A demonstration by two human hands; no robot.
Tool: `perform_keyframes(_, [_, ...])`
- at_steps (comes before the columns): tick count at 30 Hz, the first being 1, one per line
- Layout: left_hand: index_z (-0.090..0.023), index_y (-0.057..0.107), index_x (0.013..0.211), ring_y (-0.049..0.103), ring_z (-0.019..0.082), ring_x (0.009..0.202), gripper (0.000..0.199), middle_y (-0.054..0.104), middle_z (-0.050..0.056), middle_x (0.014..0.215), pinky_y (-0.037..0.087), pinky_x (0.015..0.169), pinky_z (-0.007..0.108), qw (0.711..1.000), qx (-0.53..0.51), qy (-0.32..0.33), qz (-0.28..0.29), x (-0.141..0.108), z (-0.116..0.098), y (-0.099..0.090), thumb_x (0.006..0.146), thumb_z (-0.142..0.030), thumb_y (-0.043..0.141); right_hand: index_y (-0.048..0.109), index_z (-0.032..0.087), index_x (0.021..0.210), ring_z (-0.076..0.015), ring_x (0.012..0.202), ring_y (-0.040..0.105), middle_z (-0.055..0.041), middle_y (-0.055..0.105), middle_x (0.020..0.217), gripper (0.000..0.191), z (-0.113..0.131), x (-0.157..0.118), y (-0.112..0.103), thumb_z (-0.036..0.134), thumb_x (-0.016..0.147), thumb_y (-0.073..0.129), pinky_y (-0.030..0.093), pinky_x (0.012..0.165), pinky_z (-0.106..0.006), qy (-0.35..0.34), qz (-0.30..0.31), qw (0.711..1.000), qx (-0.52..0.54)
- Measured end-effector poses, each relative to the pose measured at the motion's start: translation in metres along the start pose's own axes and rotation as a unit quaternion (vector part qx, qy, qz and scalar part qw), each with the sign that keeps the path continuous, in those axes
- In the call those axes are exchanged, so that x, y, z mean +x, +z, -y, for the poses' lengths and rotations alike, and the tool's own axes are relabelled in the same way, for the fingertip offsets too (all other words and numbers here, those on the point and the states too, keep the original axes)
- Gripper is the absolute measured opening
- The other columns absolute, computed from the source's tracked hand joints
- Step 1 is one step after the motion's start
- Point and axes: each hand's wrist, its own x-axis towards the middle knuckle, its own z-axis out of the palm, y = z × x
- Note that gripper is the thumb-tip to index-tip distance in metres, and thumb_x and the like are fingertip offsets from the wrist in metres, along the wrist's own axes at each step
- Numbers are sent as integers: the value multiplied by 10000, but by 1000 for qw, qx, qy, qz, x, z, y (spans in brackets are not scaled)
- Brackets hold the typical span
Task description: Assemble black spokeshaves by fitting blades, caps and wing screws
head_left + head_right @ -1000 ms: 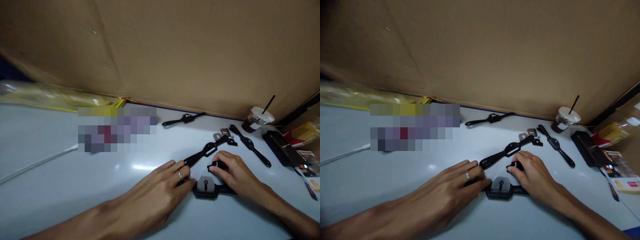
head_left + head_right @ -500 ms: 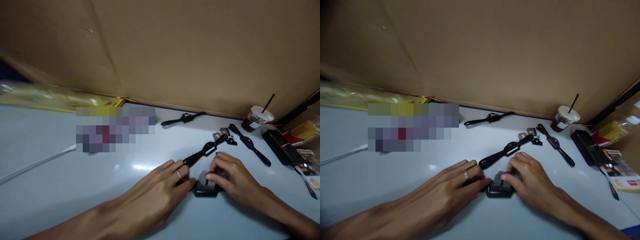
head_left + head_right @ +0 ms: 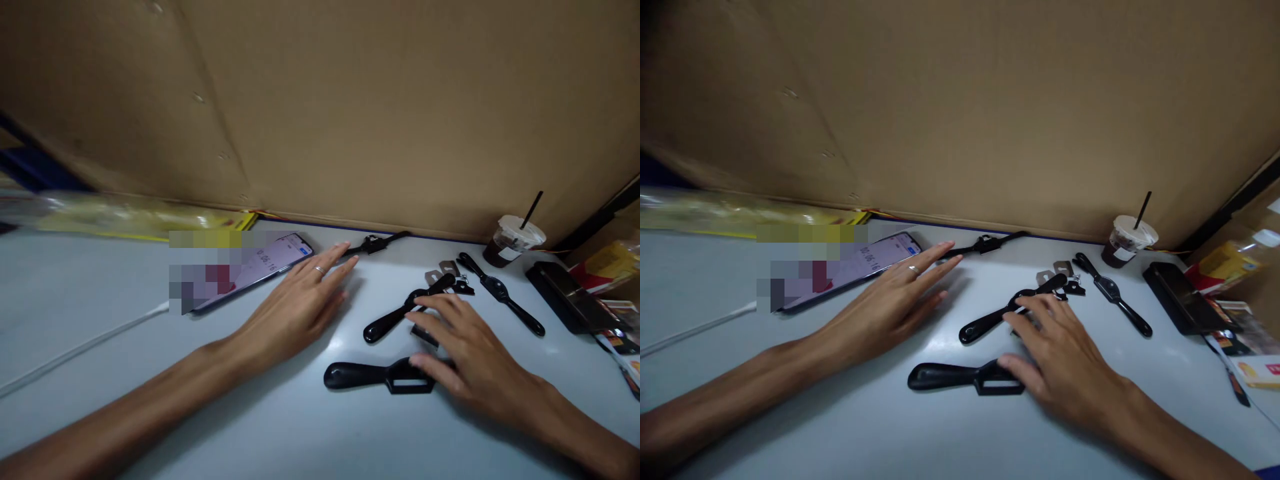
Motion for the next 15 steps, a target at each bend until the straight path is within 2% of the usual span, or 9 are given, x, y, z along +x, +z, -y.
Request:
perform_keyframes(3, [-132,474,1518,361,346,1535,542,368,184,1661,388,1210,581,999,14,-20,31,4,12,8,1065,-392,326,432,208,1584,-368,1551,307,-124,373,1679,675,8,-1,8,512,1010,619,394,1203,-596,-22,59,998,-5])
perform_keyframes(5, [-147,555,1443,461,344,1461,513,486,168,1586,425,1178,571,998,22,-29,50,7,11,6,1054,-397,333,353,197,1629,-357,1585,233,-116,278,1716,744,7,1,11,525,1013,610,344,1241,-597,-7,94,996,-8])
perform_keyframes(7, [-175,664,1265,591,334,1286,453,636,149,1407,498,1085,541,997,31,-30,60,10,6,1,1054,-406,337,340,176,1635,-348,1591,217,-124,248,1719,735,5,3,14,498,1027,598,318,1257,-590,10,121,993,-10])
perform_keyframes(10, [-185,682,1029,652,311,1002,399,699,133,1094,555,899,489,996,50,-43,60,10,-2,-8,1045,-394,342,370,150,1620,-356,1586,230,-153,272,1709,706,3,3,15,470,1033,597,319,1255,-591,13,117,993,-13])
perform_keyframes(12, [-158,643,1084,650,318,912,361,671,148,1029,558,814,482,994,66,-67,50,7,-7,-11,1022,-383,368,418,132,1592,-378,1563,282,-193,342,1678,694,5,1,14,467,1019,623,346,1234,-602,4,83,996,-14])
perform_keyframes(15, [-100,557,1235,662,353,887,437,650,193,1064,555,751,485,985,119,-115,40,0,-13,-11,1006,-437,398,581,140,1436,-360,1400,490,-203,547,1505,527,12,-1,8,419,996,662,453,1142,-573,-13,36,999,17])
